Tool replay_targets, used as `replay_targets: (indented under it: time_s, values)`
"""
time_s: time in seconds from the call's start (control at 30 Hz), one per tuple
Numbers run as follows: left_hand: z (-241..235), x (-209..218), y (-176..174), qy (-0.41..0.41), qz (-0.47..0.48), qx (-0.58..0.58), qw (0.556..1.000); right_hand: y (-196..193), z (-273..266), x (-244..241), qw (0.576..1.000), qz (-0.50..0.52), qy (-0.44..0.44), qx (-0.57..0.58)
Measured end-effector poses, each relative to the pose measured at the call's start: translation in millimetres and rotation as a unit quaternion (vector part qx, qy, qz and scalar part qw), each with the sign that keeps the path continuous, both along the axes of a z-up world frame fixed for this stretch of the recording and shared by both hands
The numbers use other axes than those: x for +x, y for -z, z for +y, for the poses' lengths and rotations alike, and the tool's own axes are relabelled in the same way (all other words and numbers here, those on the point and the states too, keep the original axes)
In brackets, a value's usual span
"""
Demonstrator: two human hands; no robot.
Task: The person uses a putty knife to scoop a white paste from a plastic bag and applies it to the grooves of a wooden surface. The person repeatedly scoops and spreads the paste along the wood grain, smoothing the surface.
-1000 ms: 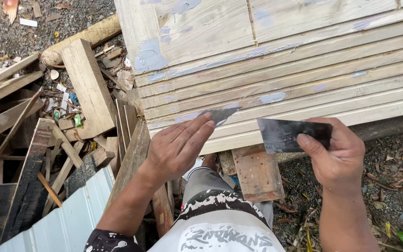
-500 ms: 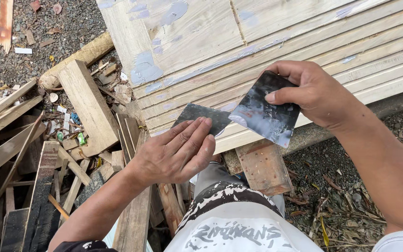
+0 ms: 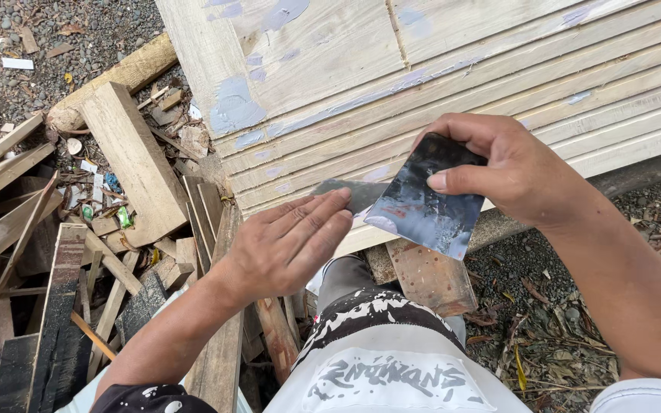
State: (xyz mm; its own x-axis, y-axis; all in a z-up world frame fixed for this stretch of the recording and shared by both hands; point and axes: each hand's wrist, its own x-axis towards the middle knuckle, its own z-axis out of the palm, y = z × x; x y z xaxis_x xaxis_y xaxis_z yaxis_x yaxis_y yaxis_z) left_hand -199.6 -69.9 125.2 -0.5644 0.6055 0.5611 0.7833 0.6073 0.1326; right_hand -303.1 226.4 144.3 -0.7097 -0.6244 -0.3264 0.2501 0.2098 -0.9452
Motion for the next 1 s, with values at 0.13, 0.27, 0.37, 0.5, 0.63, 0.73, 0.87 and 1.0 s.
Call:
replay_targets:
  time_s: [0.13,0.27,0.37,0.5,0.63,0.73,0.87,1.0]
  values:
    - [11.1,5.7,6.1,-0.037,-0.174,0.17,0.969,-21.5,18.2,28.7,0.981,0.172,0.011,0.089]
    - [21.5,16.8,5.1,-0.077,-0.296,0.297,0.904,-21.3,32.8,70.8,0.953,0.277,0.104,0.067]
    - [33.1,19.0,5.9,-0.102,-0.302,0.341,0.884,-7.4,41.8,89.9,0.938,0.283,0.185,0.078]
    - [42.3,17.3,9.0,-0.112,-0.311,0.372,0.867,19.2,46.0,98.5,0.935,0.224,0.274,0.033]
    - [47.3,25.0,11.9,-0.104,-0.335,0.375,0.858,41.4,44.9,106.7,0.932,0.19,0.307,-0.031]
    - [50.1,24.2,11.4,-0.093,-0.349,0.368,0.857,52.3,40.7,104.8,0.931,0.183,0.313,-0.041]
    - [51.6,23.4,7.3,-0.085,-0.342,0.357,0.865,56.8,33.5,103.3,0.934,0.198,0.293,-0.052]
    - [51.0,21.0,1.4,-0.087,-0.336,0.35,0.87,52.1,25.9,99.1,0.934,0.225,0.272,-0.047]
